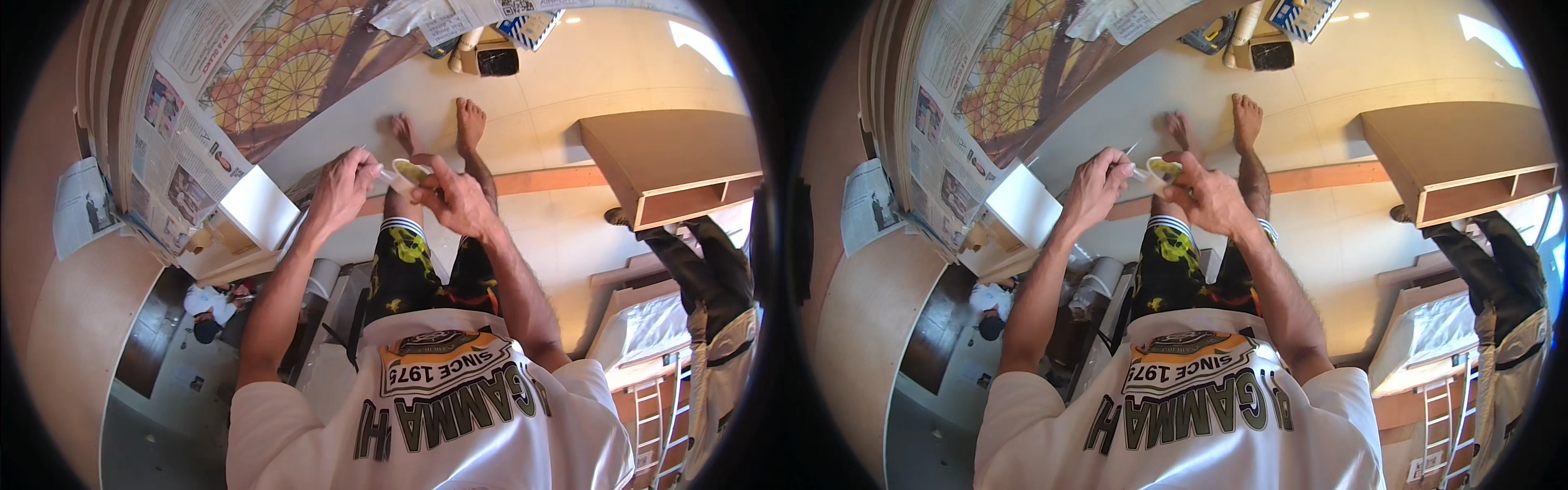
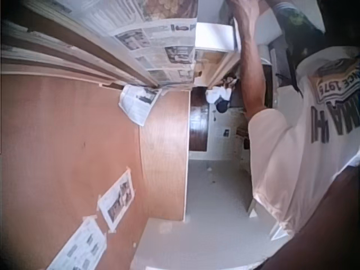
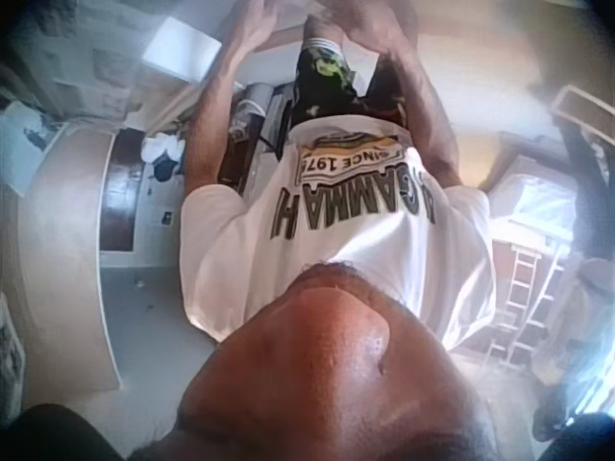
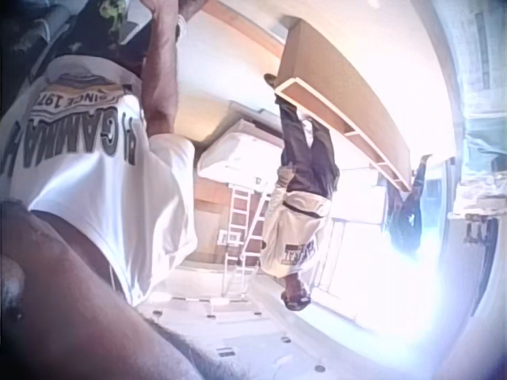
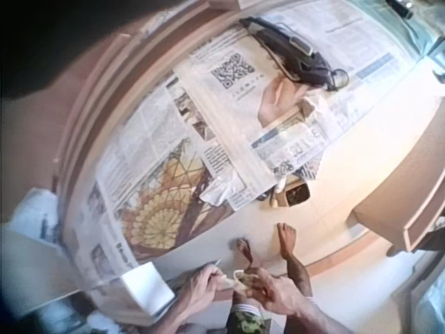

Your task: The person assembles a wooden cabinet by attaching a drawer front to the frame using masking tape. They also handle newspapers, placing them inside the drawer and on the work surface.

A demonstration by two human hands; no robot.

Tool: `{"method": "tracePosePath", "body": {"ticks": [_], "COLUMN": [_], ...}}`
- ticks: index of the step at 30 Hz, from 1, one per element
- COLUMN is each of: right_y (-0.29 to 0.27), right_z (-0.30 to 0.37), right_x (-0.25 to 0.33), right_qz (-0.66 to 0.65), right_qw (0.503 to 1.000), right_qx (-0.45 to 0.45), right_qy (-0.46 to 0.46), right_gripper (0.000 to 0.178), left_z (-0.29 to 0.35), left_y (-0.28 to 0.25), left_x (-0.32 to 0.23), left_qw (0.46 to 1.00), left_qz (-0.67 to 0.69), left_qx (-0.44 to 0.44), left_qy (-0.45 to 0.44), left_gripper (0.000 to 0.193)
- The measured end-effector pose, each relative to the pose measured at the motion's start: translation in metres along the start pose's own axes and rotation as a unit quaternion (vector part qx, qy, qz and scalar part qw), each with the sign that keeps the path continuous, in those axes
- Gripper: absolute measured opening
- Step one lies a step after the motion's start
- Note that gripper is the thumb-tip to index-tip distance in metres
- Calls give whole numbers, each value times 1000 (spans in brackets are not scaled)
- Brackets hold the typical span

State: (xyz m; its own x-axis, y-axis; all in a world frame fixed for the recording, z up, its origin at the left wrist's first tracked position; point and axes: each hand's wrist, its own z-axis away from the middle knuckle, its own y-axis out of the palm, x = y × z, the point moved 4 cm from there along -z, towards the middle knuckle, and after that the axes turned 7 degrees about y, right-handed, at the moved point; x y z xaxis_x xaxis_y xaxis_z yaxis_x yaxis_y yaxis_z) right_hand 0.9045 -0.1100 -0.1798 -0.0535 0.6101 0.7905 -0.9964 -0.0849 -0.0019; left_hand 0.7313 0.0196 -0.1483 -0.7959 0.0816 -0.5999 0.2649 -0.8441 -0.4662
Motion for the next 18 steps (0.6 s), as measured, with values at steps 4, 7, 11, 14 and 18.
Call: {"method": "tracePosePath", "body": {"ticks": [4,7,11,14,18], "right_y": [14,38,79,117,163], "right_z": [-24,-48,-69,-80,-89], "right_x": [-28,-40,-42,-31,-10], "right_qz": [0,90,-34,-106,-107], "right_qw": [999,992,995,983,974], "right_qx": [-21,-63,-6,75,101], "right_qy": [44,65,89,132,175], "right_gripper": [35,37,38,36,27], "left_z": [-15,-25,-28,-31,-22], "left_y": [-4,-17,-40,-53,-55], "left_x": [14,26,55,78,102], "left_qw": [996,983,951,905,825], "left_qz": [-85,-175,-286,-356,-414], "left_qx": [17,15,112,212,353], "left_qy": [13,50,-21,-91,-156], "left_gripper": [14,11,11,13,18]}}
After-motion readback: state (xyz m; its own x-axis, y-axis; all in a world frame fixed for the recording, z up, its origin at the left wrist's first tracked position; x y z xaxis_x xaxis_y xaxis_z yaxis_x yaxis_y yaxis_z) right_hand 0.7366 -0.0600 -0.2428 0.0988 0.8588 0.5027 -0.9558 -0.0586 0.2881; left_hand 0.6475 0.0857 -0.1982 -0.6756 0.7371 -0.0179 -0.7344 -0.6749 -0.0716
